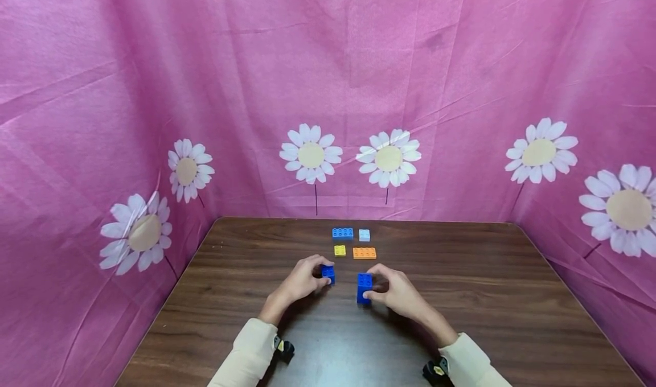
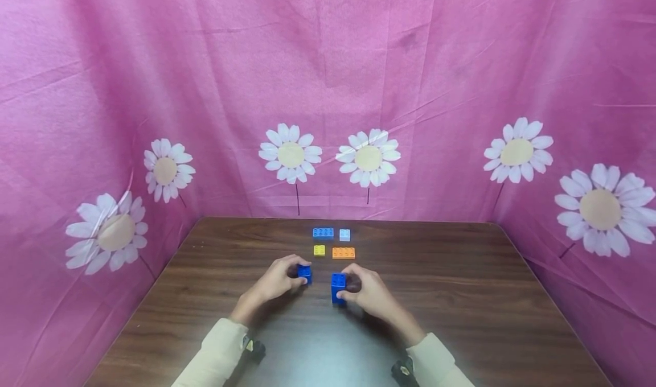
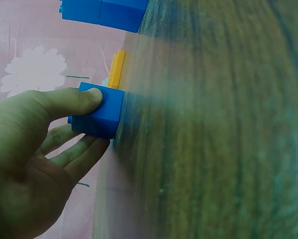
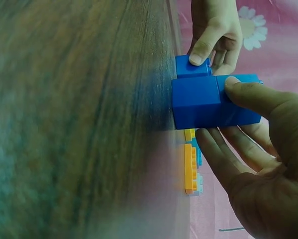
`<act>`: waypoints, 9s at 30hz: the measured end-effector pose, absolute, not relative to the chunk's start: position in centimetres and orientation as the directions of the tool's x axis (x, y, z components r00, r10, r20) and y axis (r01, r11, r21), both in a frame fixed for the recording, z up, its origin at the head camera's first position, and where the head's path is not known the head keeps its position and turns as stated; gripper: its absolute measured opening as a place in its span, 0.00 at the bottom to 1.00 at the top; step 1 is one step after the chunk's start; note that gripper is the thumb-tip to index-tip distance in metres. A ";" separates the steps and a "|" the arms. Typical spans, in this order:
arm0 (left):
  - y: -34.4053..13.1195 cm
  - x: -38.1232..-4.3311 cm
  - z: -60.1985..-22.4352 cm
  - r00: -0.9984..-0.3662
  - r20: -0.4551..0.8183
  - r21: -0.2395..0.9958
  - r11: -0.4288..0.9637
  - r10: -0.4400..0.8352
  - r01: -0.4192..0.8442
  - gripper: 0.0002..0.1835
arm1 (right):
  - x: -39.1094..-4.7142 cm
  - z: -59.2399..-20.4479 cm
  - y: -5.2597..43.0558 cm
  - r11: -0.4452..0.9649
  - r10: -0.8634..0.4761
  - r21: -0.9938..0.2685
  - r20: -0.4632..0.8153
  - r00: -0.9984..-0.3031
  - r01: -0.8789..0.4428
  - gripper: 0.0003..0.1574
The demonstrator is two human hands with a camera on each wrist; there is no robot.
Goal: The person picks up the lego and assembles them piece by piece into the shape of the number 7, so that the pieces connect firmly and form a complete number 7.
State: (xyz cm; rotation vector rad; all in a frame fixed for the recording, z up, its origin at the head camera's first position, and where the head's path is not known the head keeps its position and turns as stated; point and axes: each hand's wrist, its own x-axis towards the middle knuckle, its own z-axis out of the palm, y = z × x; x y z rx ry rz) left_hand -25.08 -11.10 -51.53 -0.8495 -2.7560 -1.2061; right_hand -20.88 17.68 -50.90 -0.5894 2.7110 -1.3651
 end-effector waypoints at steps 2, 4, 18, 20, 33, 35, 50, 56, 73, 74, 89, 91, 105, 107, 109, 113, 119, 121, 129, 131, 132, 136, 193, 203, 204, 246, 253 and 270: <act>-11.1 -25.1 -51.5 -0.856 0.210 0.685 0.553 0.472 0.473 0.20 | -20.8 -50.9 17.7 0.548 -0.351 -0.771 0.141 -0.926 -0.325 0.19; -11.2 -25.1 -51.5 -0.858 0.199 0.697 0.547 0.473 0.464 0.20 | -20.7 -50.9 17.7 0.554 -0.344 -0.765 0.147 -0.927 -0.327 0.19; -11.2 -24.7 -51.0 -0.861 0.202 0.715 0.531 0.466 0.455 0.22 | -21.2 -51.1 17.7 0.530 -0.370 -0.787 0.122 -0.921 -0.317 0.19; -11.1 -24.6 -50.8 -0.856 0.219 0.719 0.515 0.468 0.466 0.22 | -21.3 -51.1 17.7 0.526 -0.366 -0.794 0.113 -0.924 -0.305 0.19; -10.1 -23.9 -48.7 -0.839 0.285 0.736 0.455 0.464 0.502 0.22 | -21.4 -51.2 17.8 0.550 -0.360 -0.769 0.133 -0.923 -0.325 0.22; -9.9 -23.7 -48.3 -0.834 0.298 0.737 0.443 0.464 0.510 0.21 | -21.4 -51.2 17.8 0.550 -0.361 -0.767 0.137 -0.922 -0.330 0.22; -7.3 -22.2 -45.9 -0.787 0.356 0.726 0.381 0.504 0.573 0.22 | -21.6 -51.5 17.9 0.505 -0.379 -0.794 0.147 -0.913 -0.338 0.21; -5.9 -21.8 -45.6 -0.770 0.353 0.716 0.376 0.531 0.588 0.21 | -21.6 -51.6 17.9 0.497 -0.381 -0.797 0.156 -0.911 -0.344 0.22; -4.4 -22.0 -46.7 -0.776 0.313 0.727 0.389 0.547 0.567 0.21 | -21.4 -51.3 17.8 0.482 -0.377 -0.815 0.140 -0.916 -0.323 0.22; -4.4 -22.1 -46.7 -0.777 0.311 0.728 0.388 0.547 0.565 0.22 | -21.4 -51.3 17.8 0.485 -0.373 -0.812 0.141 -0.917 -0.323 0.22; -3.8 -22.5 -47.1 -0.741 0.353 0.702 0.363 0.571 0.613 0.22 | -21.7 -51.4 18.0 0.469 -0.382 -0.816 0.157 -0.911 -0.337 0.30; -3.9 -22.6 -47.2 -0.743 0.357 0.712 0.351 0.566 0.609 0.21 | -21.7 -51.4 18.0 0.462 -0.383 -0.822 0.154 -0.911 -0.333 0.29; -4.2 -22.6 -47.5 -0.747 0.376 0.732 0.318 0.549 0.602 0.21 | -21.7 -51.4 18.1 0.488 -0.366 -0.821 0.116 -0.923 -0.297 0.22; -4.1 -22.7 -47.4 -0.750 0.368 0.734 0.324 0.550 0.597 0.21 | -21.7 -51.3 18.2 0.482 -0.371 -0.819 0.129 -0.920 -0.310 0.21; -4.0 -22.7 -47.1 -0.754 0.354 0.738 0.330 0.553 0.589 0.22 | -21.7 -51.2 18.2 0.470 -0.370 -0.824 0.141 -0.918 -0.317 0.21; -4.0 -22.7 -46.9 -0.765 0.331 0.752 0.335 0.553 0.568 0.22 | -21.7 -51.3 18.2 0.456 -0.358 -0.834 0.147 -0.922 -0.310 0.21; -4.2 -22.2 -46.9 -0.773 0.294 0.755 0.360 0.561 0.548 0.23 | -21.4 -51.7 18.0 0.447 -0.371 -0.844 0.127 -0.920 -0.297 0.23; -4.2 -22.2 -46.9 -0.771 0.300 0.744 0.368 0.562 0.558 0.23 | -21.4 -51.7 18.0 0.449 -0.374 -0.838 0.139 -0.917 -0.311 0.23; -4.1 -22.4 -46.7 -0.754 0.313 0.718 0.375 0.578 0.586 0.23 | -21.4 -51.2 18.1 0.455 -0.372 -0.829 0.153 -0.915 -0.324 0.23; -4.0 -22.4 -46.7 -0.747 0.320 0.709 0.376 0.583 0.597 0.23 | -21.4 -51.1 18.1 0.456 -0.371 -0.829 0.154 -0.916 -0.324 0.23; -4.0 -22.4 -46.7 -0.745 0.321 0.706 0.377 0.585 0.600 0.23 | -21.4 -51.1 18.0 0.454 -0.371 -0.831 0.151 -0.917 -0.320 0.23; -4.1 -22.3 -46.8 -0.751 0.310 0.708 0.386 0.583 0.592 0.23 | -21.4 -51.1 18.0 0.468 -0.367 -0.826 0.142 -0.919 -0.314 0.23; -1.0 -31.0 -48.2 -0.852 0.219 0.621 0.606 0.475 0.497 0.12 | -21.1 -51.3 18.9 0.586 -0.317 -0.717 0.224 -0.922 -0.376 0.30; 0.6 -31.4 -49.3 -0.829 0.093 0.387 0.747 0.551 0.540 0.14 | -21.1 -51.1 19.2 0.596 -0.335 -0.717 0.188 -0.923 -0.363 0.31; 0.8 -31.4 -49.5 -0.826 0.086 0.374 0.751 0.557 0.545 0.14 | -21.1 -51.1 19.2 0.601 -0.333 -0.715 0.182 -0.925 -0.357 0.32; 1.9 -31.3 -50.6 -0.835 0.032 0.278 0.798 0.549 0.535 0.14 | -21.3 -50.7 18.8 0.602 -0.326 -0.716 0.183 -0.927 -0.353 0.29; 1.6 -31.5 -50.7 -0.837 0.064 0.347 0.774 0.543 0.529 0.14 | -21.3 -50.9 18.8 0.605 -0.324 -0.717 0.174 -0.930 -0.345 0.30; -0.1 -30.4 -49.4 -0.817 0.150 0.458 0.693 0.557 0.556 0.14 | -21.1 -50.6 18.8 0.606 -0.334 -0.719 0.160 -0.929 -0.341 0.36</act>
